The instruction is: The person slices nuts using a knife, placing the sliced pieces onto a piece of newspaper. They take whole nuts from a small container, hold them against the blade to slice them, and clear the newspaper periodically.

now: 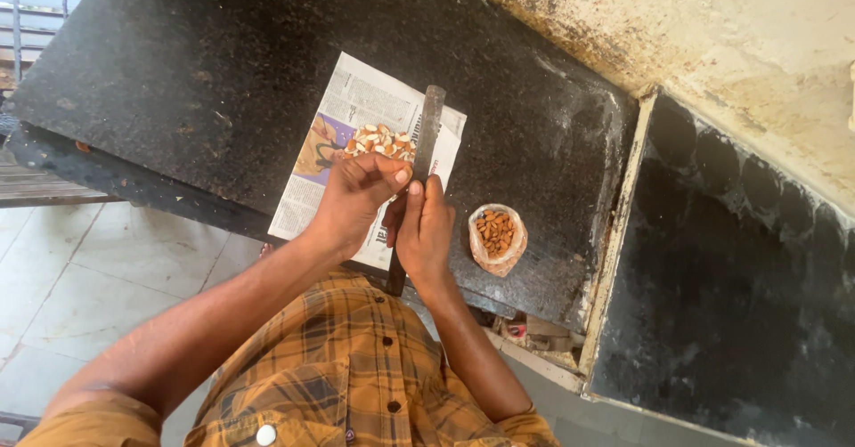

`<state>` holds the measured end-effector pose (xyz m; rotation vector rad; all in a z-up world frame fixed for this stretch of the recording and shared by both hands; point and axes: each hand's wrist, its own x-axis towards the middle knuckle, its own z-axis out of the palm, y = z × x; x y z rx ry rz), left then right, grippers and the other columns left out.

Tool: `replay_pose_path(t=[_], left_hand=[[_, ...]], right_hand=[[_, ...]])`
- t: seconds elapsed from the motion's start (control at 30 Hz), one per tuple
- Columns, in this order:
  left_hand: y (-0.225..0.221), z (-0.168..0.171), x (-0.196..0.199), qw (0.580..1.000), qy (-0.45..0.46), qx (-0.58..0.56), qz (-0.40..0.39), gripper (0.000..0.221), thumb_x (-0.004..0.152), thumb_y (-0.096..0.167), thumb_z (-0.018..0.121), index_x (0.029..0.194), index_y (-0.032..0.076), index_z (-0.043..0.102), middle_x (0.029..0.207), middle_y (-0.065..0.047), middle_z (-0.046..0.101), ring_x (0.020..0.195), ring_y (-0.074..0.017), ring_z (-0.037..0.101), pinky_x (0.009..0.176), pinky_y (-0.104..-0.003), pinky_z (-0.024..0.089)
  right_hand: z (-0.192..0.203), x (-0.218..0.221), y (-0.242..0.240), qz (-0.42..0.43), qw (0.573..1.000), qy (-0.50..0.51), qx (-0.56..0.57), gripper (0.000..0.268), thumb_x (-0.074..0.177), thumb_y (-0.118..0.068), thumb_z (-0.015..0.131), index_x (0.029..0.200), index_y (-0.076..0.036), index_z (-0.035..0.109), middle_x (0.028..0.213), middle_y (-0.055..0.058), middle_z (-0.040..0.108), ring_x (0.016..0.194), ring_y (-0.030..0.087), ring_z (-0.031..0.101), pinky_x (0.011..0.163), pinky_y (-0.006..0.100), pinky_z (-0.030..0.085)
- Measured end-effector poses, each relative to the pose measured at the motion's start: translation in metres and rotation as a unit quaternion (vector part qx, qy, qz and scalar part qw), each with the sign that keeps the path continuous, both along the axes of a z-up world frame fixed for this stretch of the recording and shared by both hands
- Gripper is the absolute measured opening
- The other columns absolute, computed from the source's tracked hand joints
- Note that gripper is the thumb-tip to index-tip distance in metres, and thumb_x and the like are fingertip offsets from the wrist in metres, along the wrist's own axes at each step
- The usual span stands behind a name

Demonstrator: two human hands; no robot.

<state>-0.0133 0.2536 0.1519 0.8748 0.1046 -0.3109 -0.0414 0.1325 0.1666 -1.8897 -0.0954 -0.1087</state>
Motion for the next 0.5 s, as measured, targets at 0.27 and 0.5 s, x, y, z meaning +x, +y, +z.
replay_pose_path(t=[0.27, 0.5], left_hand=[[0.000, -0.004, 0.004, 0.999, 0.030, 0.012, -0.017, 0.011, 0.097, 0.007, 0.067, 0.099, -0.003, 0.071, 0.080, -0.009, 0.072, 0.059, -0.0134, 0.065, 0.042, -0.030, 0.053], [-0.004, -0.051, 0.021, 0.999, 0.050, -0.002, 0.012, 0.007, 0.098, 0.006, 0.069, 0.101, -0.001, 0.071, 0.080, -0.007, 0.070, 0.061, -0.0116, 0.060, 0.047, -0.026, 0.049]], right_hand=[[-0.006, 0.002, -0.002, 0.011, 1.000, 0.009, -0.005, 0.031, 0.114, -0.020, 0.036, 0.094, -0.001, 0.050, 0.057, 0.006, 0.062, 0.041, 0.010, 0.058, 0.036, 0.026, 0.042], [-0.036, 0.019, -0.002, 0.004, 0.996, 0.055, 0.074, 0.031, 0.113, -0.023, 0.037, 0.104, -0.001, 0.056, 0.062, 0.008, 0.063, 0.042, 0.012, 0.055, 0.037, 0.028, 0.042]])
